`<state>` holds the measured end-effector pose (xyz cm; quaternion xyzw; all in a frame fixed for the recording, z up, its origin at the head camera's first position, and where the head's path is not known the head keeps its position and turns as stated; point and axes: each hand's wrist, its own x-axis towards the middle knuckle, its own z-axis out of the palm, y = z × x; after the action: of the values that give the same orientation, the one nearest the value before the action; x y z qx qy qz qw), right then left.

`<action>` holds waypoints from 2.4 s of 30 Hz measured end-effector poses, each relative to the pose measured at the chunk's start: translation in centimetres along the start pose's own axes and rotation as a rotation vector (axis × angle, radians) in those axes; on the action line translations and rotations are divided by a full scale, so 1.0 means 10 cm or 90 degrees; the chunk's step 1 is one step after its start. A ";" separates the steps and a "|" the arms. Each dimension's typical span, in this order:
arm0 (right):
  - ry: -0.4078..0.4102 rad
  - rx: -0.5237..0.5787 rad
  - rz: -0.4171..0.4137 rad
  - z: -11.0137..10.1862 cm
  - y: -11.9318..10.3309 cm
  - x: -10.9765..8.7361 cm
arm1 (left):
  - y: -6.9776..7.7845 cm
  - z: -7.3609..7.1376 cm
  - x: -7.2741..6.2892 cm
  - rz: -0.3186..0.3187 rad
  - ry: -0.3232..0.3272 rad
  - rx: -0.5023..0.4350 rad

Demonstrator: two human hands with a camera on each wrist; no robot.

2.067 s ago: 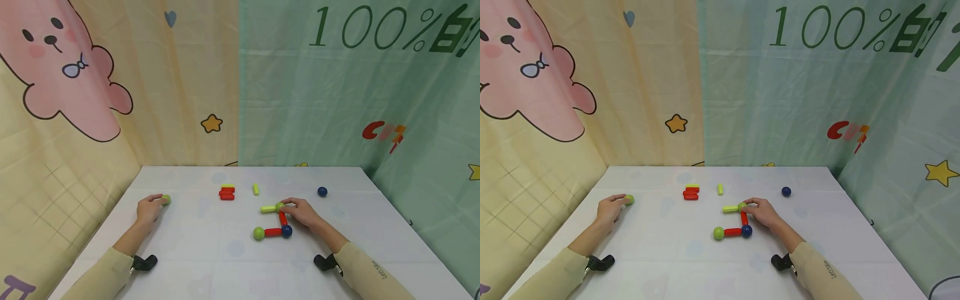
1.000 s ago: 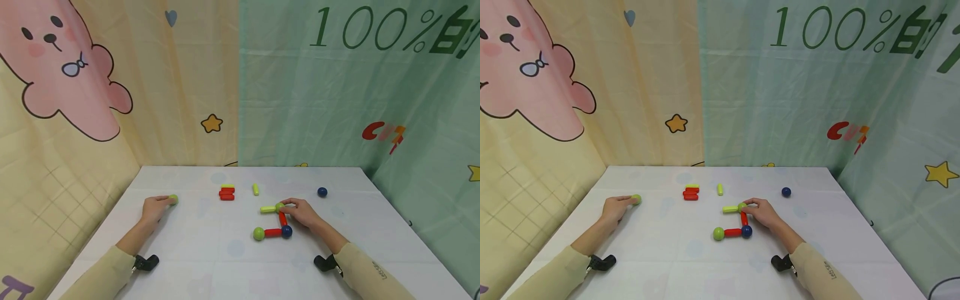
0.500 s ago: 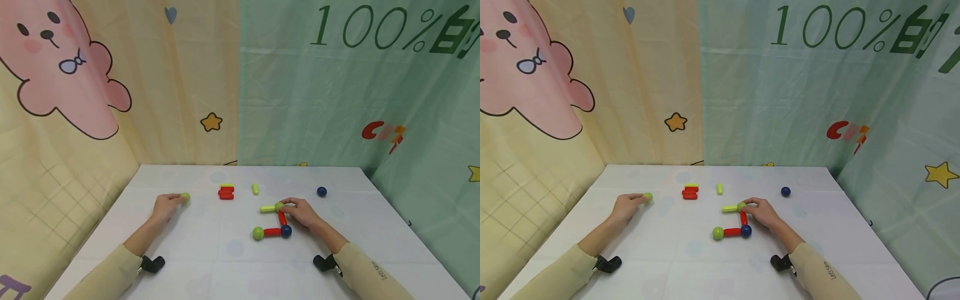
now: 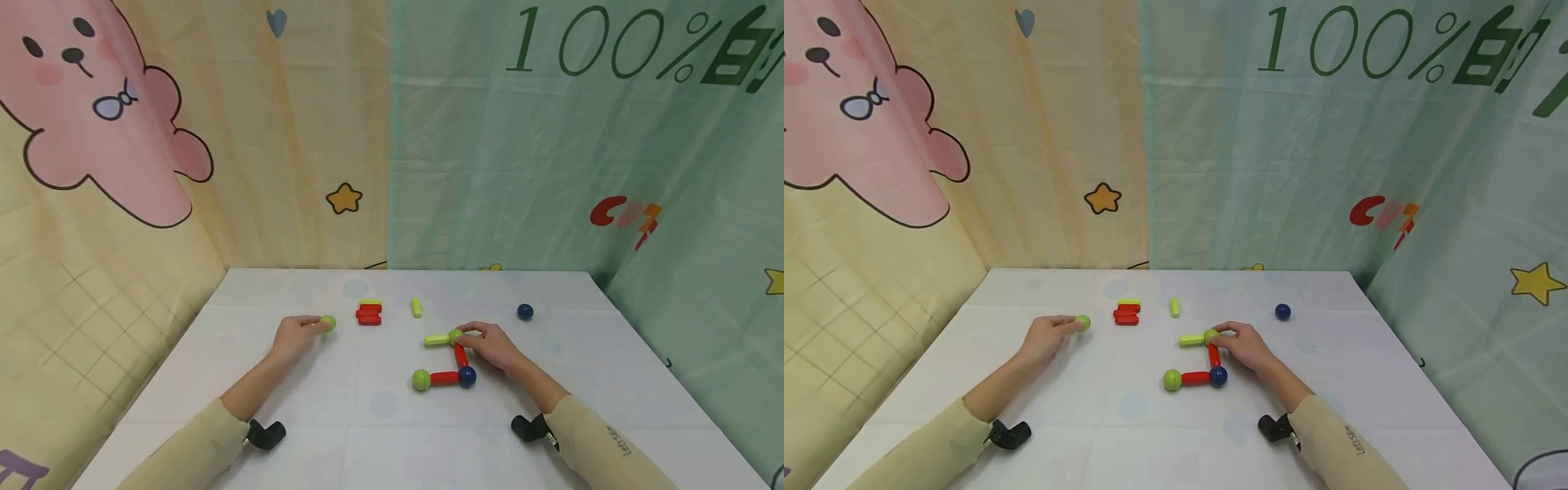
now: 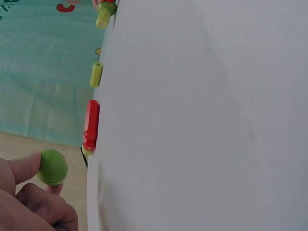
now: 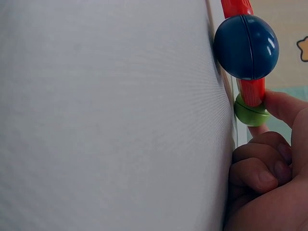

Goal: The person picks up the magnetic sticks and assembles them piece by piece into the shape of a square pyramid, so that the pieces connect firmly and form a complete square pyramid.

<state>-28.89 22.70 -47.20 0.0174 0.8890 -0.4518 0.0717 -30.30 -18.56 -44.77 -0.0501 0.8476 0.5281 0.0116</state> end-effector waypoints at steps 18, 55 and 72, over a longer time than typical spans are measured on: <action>-0.003 0.008 -0.003 -0.01 -0.01 -0.01 | 0.27 0.49 -0.10 0.015 -0.066 -0.024; 0.003 0.008 -0.002 0.00 -0.01 0.00 | 0.53 1.31 -0.08 0.040 -0.206 0.031; 0.004 -0.002 -0.007 0.00 0.00 0.00 | 0.57 1.43 -0.10 0.031 -0.209 0.028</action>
<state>-28.90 22.69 -47.24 0.0140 0.8899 -0.4511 0.0668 -30.37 -3.23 -45.92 0.0576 0.8467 0.5106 0.1383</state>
